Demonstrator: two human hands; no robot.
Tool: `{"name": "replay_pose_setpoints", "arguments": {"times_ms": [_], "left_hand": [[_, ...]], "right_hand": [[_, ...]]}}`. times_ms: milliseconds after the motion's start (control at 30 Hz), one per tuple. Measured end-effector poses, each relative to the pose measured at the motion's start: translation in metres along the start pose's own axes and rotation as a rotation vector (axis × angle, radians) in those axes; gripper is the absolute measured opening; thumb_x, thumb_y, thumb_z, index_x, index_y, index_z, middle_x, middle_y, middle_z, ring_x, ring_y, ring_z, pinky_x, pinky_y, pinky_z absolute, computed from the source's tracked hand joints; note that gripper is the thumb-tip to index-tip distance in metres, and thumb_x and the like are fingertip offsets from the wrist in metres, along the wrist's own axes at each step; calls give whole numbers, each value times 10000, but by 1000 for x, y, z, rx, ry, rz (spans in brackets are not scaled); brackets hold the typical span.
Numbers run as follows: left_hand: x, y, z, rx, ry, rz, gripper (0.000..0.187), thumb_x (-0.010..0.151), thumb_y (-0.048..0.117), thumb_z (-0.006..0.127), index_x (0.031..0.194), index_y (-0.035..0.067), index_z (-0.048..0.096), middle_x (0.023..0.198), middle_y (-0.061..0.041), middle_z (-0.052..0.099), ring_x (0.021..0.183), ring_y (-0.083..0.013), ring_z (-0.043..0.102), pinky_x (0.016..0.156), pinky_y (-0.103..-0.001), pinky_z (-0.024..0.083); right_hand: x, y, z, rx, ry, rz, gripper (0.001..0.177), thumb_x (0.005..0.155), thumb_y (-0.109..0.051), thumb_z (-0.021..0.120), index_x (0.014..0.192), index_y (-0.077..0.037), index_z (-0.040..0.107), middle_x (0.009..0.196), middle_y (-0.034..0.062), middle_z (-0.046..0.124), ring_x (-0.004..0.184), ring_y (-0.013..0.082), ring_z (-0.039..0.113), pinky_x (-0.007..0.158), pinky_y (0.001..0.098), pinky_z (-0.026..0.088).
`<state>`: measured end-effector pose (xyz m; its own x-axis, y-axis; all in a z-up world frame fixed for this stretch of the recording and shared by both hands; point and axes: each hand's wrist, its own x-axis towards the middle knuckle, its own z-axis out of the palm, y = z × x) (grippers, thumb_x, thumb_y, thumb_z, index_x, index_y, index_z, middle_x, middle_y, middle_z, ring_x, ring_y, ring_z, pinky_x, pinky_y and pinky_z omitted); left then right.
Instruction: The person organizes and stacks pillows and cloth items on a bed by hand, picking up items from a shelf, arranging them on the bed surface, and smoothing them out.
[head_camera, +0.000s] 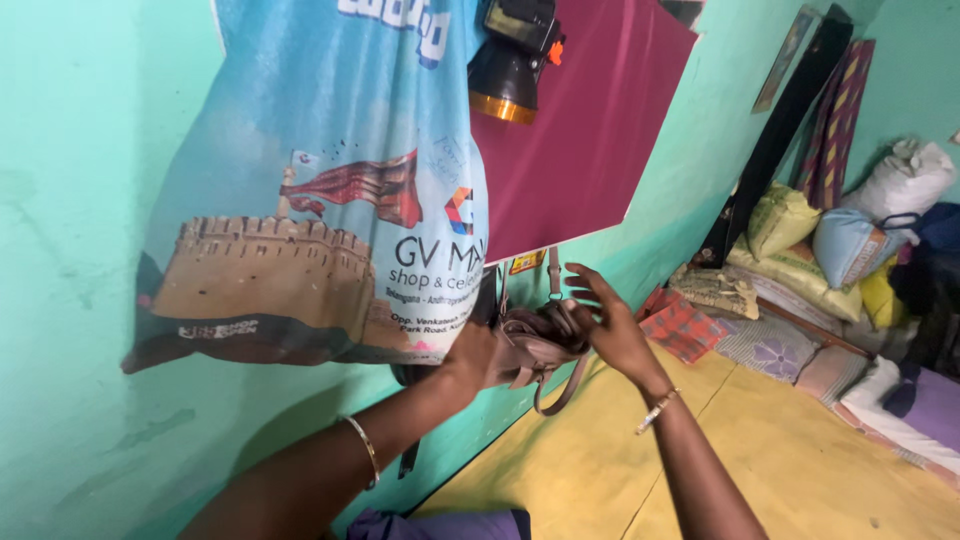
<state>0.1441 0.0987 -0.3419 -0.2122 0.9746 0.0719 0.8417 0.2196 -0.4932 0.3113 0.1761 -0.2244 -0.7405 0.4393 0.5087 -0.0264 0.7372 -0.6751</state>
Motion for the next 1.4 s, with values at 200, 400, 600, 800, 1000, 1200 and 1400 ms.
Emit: {"name": "replay_pose_setpoints", "arguments": {"times_ms": [200,400,600,800,1000,1200,1400], "left_hand": [[-8,-12,-15,-126,83,-70,253,814,162,787,1063,122,795,1094,-87,767,981,-231,747,751,-357,593],[-27,-17,-76,-224,332,-259,384,809,170,725,1175,53,733,1244,-163,696,1105,-282,704,751,-333,581],[-35,-34,-117,145,541,-334,597,908,232,592,1418,-78,571,1432,-249,553,1375,-410,452,1094,-467,402],[-43,-46,-138,239,459,-273,601,904,331,548,1403,-3,571,1538,-200,442,1454,-432,319,1194,-631,136],[-43,-58,-135,334,401,-249,617,904,351,568,1427,24,564,1576,-220,380,1473,-466,263,1166,-669,117],[-39,-70,-133,455,208,-174,683,894,408,593,1472,54,509,1612,-245,297,1478,-525,181,1136,-707,88],[-24,-70,-119,513,136,-174,739,890,419,599,1506,33,465,1594,-249,315,1447,-545,230,1110,-700,129]], "right_hand": [[59,31,44,919,79,468,371,1005,-157,533,1328,-2,438,1246,250,647,1070,309,702,978,415,596],[118,94,91,1256,265,485,373,1042,-364,567,1079,7,573,991,139,644,946,257,694,957,420,630],[127,85,86,1186,128,611,593,923,-598,563,1046,-29,678,990,117,712,885,254,666,788,364,596],[154,157,62,1392,357,443,246,1054,-292,604,1140,-70,663,1155,100,683,1013,235,664,958,373,562],[158,184,29,1407,348,410,294,1061,-297,546,1159,-30,619,1202,114,698,1124,255,673,1020,422,564],[164,173,49,892,265,573,510,1101,-462,525,1187,27,642,1027,118,677,827,224,635,832,383,515],[155,162,56,955,131,441,267,1067,-135,560,1160,113,592,1039,196,695,874,281,716,856,408,620]]}}
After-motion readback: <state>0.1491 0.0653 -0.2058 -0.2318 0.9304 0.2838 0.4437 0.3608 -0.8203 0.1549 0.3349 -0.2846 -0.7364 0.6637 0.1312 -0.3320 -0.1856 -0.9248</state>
